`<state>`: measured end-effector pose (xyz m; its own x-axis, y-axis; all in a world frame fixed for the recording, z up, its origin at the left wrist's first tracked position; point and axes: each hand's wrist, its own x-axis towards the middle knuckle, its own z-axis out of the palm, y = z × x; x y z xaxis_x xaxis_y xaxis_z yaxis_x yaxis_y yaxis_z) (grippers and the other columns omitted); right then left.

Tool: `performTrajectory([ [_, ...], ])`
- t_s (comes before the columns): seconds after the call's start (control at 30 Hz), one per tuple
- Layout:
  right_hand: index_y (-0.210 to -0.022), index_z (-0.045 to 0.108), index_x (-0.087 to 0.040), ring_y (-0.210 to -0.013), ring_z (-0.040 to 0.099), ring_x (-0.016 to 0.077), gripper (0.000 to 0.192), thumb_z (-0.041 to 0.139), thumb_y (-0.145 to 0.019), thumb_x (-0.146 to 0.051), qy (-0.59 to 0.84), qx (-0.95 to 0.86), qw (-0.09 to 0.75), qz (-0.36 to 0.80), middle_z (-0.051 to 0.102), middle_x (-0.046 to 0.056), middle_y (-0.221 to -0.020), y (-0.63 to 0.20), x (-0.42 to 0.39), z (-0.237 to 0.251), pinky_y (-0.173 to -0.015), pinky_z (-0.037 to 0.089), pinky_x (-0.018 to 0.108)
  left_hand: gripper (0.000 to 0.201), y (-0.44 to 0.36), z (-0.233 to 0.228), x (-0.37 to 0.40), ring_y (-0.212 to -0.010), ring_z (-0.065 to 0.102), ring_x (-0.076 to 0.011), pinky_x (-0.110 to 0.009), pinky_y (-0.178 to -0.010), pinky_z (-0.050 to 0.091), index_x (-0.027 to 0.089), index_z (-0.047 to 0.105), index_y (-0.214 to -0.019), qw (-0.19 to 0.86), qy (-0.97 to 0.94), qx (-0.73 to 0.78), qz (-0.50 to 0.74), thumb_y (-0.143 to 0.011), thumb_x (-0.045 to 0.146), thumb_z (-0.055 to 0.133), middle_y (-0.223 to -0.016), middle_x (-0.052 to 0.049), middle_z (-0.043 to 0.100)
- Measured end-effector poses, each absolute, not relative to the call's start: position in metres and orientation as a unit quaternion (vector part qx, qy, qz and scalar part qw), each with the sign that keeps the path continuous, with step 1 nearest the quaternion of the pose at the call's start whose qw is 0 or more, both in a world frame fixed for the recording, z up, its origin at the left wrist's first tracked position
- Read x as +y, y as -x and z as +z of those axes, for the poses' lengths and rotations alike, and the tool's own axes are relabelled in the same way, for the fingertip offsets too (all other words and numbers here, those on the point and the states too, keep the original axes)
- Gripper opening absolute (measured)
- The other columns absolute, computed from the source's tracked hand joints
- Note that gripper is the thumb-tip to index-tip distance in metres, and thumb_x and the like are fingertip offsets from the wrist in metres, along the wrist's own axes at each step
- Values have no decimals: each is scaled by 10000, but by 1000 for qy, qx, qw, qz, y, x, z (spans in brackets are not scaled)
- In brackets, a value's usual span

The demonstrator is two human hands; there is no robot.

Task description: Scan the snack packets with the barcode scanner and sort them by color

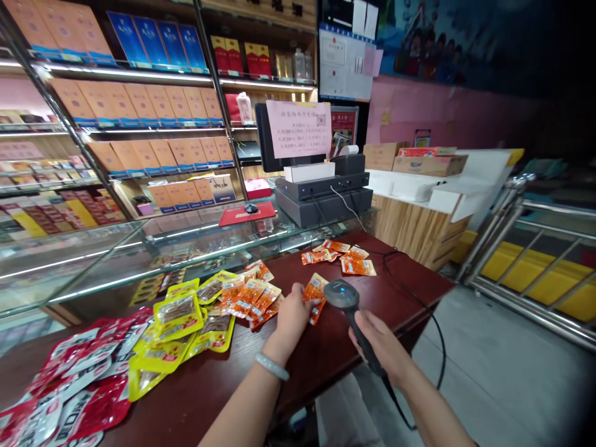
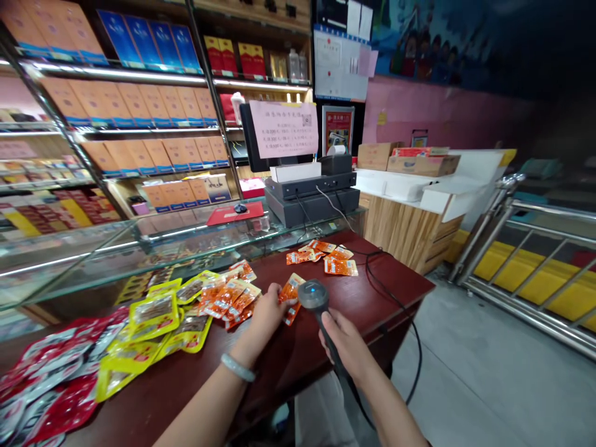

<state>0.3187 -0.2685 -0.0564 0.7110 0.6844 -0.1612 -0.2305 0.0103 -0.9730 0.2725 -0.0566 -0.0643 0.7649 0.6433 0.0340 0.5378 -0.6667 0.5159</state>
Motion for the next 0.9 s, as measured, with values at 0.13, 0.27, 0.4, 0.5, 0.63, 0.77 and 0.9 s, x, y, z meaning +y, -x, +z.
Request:
performTrajectory([
  [0.13, -953, 529, -213, -426, 399, 73, 529, 556, -843, -730, 604, -244, 667, 361, 494, -68, -594, -308, -256, -51, -401, 305, 188, 284, -258, -73, -44, -854, 678, -200, -263, -713, 421, 208, 512, -1073, 297, -868, 350, 186, -868, 344, 653, -949, -48, 700],
  [0.27, -994, 541, -216, -423, 390, 72, 543, 561, -836, -735, 586, -275, 662, 377, 483, -75, -594, -299, -239, -44, -398, 306, 190, 200, -248, -79, -37, -875, 678, -200, -269, -744, 446, 199, 519, -1016, 311, -850, 356, 232, -856, 256, 626, -942, -51, 690],
  [0.4, -974, 544, -210, -403, 366, 64, 586, 570, -802, -769, 584, -282, 657, 385, 465, -83, -576, -295, -226, -40, -382, 292, 187, 195, -248, -80, -36, -902, 691, -206, -275, -762, 465, 197, 525, -1014, 330, -835, 365, 246, -853, 253, 621, -951, -65, 699],
  [0.5, -927, 534, -207, -399, 353, 56, 574, 560, -810, -768, 589, -284, 656, 378, 456, -87, -565, -297, -219, -39, -382, 286, 181, 253, -242, -69, -29, -904, 700, -218, -287, -767, 472, 205, 525, -1080, 328, -827, 390, 238, -865, 297, 622, -963, -72, 714],
  [0.63, -882, 509, -212, -405, 374, 55, 557, 576, -804, -760, 591, -310, 640, 382, 487, -84, -572, -305, -203, -38, -390, 295, 177, 452, -216, -44, 2, -962, 693, -295, -354, -784, 479, 188, 513, -1205, 258, -814, 470, 223, -896, 514, 561, -1014, -132, 715],
  [0.77, -846, 489, -218, -396, 392, 61, 571, 565, -793, -781, 581, -341, 623, 397, 507, -82, -567, -313, -182, -36, -384, 312, 185, 540, -196, -31, 38, -1177, 587, -366, -458, -939, 446, 159, 530, -1266, 102, -813, 519, 244, -890, 547, 532, -1211, -188, 656],
  [0.9, -834, 492, -214, -396, 380, 57, 587, 570, -778, -793, 575, -336, 629, 401, 497, -84, -553, -320, -178, -37, -378, 311, 179, 521, -222, -33, 47, -1289, 490, -343, -464, -1073, 371, 180, 552, -1307, 24, -837, 459, 297, -881, 480, 571, -1343, -163, 588],
])
